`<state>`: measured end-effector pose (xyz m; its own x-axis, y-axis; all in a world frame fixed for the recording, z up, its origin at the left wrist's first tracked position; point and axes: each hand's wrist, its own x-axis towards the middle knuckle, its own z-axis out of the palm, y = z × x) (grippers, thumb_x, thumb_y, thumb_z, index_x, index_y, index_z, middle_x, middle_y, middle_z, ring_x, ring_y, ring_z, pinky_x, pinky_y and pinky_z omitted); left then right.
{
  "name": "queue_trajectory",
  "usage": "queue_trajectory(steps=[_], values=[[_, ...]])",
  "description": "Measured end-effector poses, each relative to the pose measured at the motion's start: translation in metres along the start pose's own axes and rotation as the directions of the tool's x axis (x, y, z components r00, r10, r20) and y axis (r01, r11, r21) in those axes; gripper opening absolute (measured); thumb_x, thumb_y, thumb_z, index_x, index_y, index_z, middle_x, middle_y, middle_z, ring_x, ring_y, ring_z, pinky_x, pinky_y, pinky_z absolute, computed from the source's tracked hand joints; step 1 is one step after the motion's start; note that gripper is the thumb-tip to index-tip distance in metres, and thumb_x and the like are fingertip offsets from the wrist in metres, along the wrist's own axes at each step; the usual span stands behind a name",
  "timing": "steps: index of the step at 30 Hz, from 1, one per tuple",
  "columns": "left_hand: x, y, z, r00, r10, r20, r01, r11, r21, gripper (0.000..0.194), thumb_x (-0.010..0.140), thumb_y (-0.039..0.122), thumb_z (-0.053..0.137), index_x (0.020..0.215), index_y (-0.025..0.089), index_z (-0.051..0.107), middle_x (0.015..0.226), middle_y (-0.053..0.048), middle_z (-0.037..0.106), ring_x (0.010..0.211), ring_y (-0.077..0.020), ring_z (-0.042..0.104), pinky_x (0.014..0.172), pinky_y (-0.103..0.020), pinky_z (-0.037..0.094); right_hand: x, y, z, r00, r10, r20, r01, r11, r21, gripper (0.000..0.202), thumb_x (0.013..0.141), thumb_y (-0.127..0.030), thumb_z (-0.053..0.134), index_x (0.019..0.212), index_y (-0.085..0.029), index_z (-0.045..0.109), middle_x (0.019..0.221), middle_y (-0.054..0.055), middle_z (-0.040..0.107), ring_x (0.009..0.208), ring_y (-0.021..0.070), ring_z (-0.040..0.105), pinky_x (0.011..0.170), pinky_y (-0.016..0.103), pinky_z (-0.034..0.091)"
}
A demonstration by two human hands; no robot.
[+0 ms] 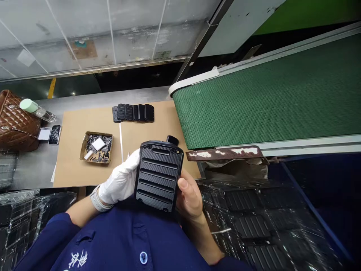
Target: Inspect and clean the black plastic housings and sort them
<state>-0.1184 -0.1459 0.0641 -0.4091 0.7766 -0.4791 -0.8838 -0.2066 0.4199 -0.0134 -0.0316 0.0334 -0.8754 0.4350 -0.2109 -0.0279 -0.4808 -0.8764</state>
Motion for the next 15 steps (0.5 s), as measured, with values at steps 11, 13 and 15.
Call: queue_trajectory(steps=[11, 13, 15], values=[[-0.0022, -0.0026, -0.0023, 0.999, 0.027, 0.041, -0.027, 1.0, -0.005, 0.036, 0.081, 0.04, 0.066, 0.11, 0.02, 0.069, 0.112, -0.006, 0.07, 0.109, -0.0262, 0.061, 0.098, -0.039, 0.047, 0.0001, 0.0026, -0.0014, 1.0, -0.021, 0.011, 0.021, 1.0, -0.003, 0.034, 0.074, -0.057, 0.065, 0.076, -0.023, 0.066, 0.074, 0.003, 0.069, 0.078, 0.0256, 0.066, 0.074, 0.039, 0.055], [-0.0025, -0.0025, -0.0022, 0.999, 0.034, 0.04, -0.033, 0.999, -0.007, 0.035, 0.08, 0.04, 0.067, 0.109, 0.02, 0.069, 0.112, -0.005, 0.07, 0.108, -0.0256, 0.062, 0.097, -0.038, 0.047, 0.0, 0.0031, -0.0018, 1.0, -0.027, 0.013, 0.027, 1.0, 0.003, 0.034, 0.075, -0.056, 0.065, 0.076, -0.022, 0.066, 0.075, 0.003, 0.069, 0.078, 0.0254, 0.066, 0.074, 0.039, 0.055], [-0.0027, -0.0025, -0.0022, 0.998, 0.03, 0.048, -0.03, 1.0, -0.008, 0.036, 0.081, 0.04, 0.067, 0.11, 0.02, 0.069, 0.112, -0.006, 0.07, 0.108, -0.0255, 0.062, 0.096, -0.037, 0.047, -0.0003, 0.0029, -0.0016, 1.0, -0.024, 0.011, 0.024, 1.0, 0.002, 0.034, 0.075, -0.056, 0.065, 0.076, -0.022, 0.066, 0.075, 0.004, 0.07, 0.078, 0.0256, 0.067, 0.074, 0.04, 0.055]])
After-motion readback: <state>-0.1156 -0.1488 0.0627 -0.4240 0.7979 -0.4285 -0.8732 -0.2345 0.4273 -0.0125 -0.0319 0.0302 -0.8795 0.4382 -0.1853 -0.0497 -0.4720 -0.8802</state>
